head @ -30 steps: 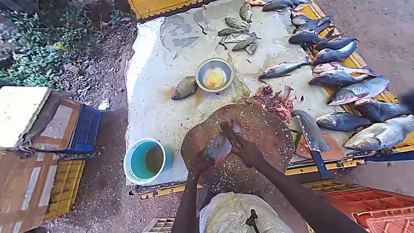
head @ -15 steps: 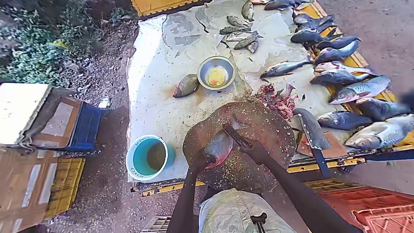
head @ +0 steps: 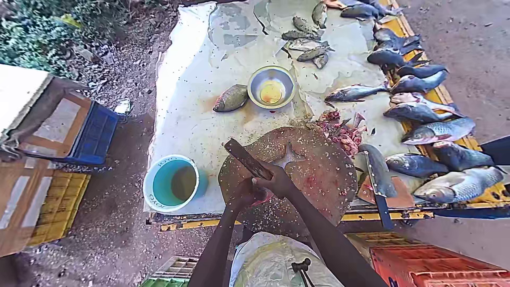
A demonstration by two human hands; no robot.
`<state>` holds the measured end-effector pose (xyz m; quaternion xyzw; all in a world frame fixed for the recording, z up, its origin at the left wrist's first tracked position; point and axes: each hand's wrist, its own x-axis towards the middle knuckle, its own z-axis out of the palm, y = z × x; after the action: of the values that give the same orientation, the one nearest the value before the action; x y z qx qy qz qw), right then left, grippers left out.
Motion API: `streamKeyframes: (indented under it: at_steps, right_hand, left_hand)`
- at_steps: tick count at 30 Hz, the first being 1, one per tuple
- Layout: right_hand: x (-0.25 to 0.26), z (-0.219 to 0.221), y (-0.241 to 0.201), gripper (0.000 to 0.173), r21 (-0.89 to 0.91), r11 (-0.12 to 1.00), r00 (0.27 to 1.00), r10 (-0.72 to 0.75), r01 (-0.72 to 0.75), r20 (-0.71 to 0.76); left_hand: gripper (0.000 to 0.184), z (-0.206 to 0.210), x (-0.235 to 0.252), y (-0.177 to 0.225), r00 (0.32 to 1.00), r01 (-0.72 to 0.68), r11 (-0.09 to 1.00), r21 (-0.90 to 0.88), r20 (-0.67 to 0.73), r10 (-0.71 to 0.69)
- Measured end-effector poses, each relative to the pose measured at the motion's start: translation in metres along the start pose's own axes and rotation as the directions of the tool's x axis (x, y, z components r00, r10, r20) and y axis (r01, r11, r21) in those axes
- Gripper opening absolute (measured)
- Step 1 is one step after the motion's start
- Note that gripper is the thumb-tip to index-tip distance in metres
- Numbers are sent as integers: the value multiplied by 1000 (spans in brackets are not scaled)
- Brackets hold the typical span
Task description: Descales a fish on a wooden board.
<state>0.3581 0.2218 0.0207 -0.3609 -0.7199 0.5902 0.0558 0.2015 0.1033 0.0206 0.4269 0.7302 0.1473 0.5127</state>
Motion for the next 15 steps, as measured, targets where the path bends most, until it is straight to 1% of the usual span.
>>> streamKeyframes:
  at_steps: [1, 2, 3, 4, 5, 6, 8, 9, 10, 11, 12, 13, 14, 15]
  right_hand:
    - [-1, -16, 7, 74, -3, 1000, 1000, 18, -18, -11]
    - [-11, -37, 25, 74, -77, 995, 998, 64, -66, -26]
    - [-19, -63, 44, 75, -189, 974, 992, 124, -126, -20]
    - [-24, -81, 56, 76, -283, 945, 984, 176, -164, 16]
    - [-25, -80, 58, 77, -317, 933, 981, 189, -169, 35]
    - [-18, -67, 47, 77, -299, 944, 986, 161, -143, 39]
    - [-7, -19, 14, 69, -123, 992, 998, 40, -35, 38]
    - [5, -15, -1, 67, -54, 998, 999, -14, 17, 46]
    - [14, -25, -6, 66, -28, 998, 997, -56, 57, 62]
    - [10, -38, 3, 65, -38, 998, 996, -52, 55, 67]
    - [-3, -56, 23, 65, -97, 995, 998, 2, 4, 62]
    - [-9, -77, 40, 65, -176, 983, 997, 57, -47, 55]
    - [-12, -87, 51, 65, -222, 972, 994, 87, -70, 67]
    - [-13, -79, 51, 65, -190, 980, 995, 77, -64, 59]
  left_hand:
    - [73, -2, 0, -3, 1000, 7, 1000, -17, -16, -7]
    - [76, 1, -6, -6, 998, 38, 996, -86, -46, -42]
    - [78, 5, -11, -6, 990, 64, 986, -152, -112, -81]
    - [83, 8, -15, -3, 979, 105, 980, -170, -156, -132]
    - [90, 7, -18, 2, 972, 142, 981, -135, -167, -164]
    - [93, 5, -16, 9, 974, 145, 986, -78, -162, -156]
    - [93, 12, -22, 16, 986, 97, 995, 28, -139, -92]
    - [93, 7, -20, 23, 991, 60, 997, 48, -126, -53]
    - [93, -2, -18, 30, 993, 46, 997, 56, -107, -39]
    - [91, -6, -19, 30, 995, 58, 996, 62, -87, -53]
    - [89, -4, -21, 28, 993, 85, 995, 45, -83, -81]
    - [86, -2, -18, 26, 986, 108, 994, 16, -129, -105]
    - [83, 0, -16, 28, 973, 142, 990, -4, -181, -141]
    - [81, 1, -17, 32, 961, 177, 984, -3, -213, -174]
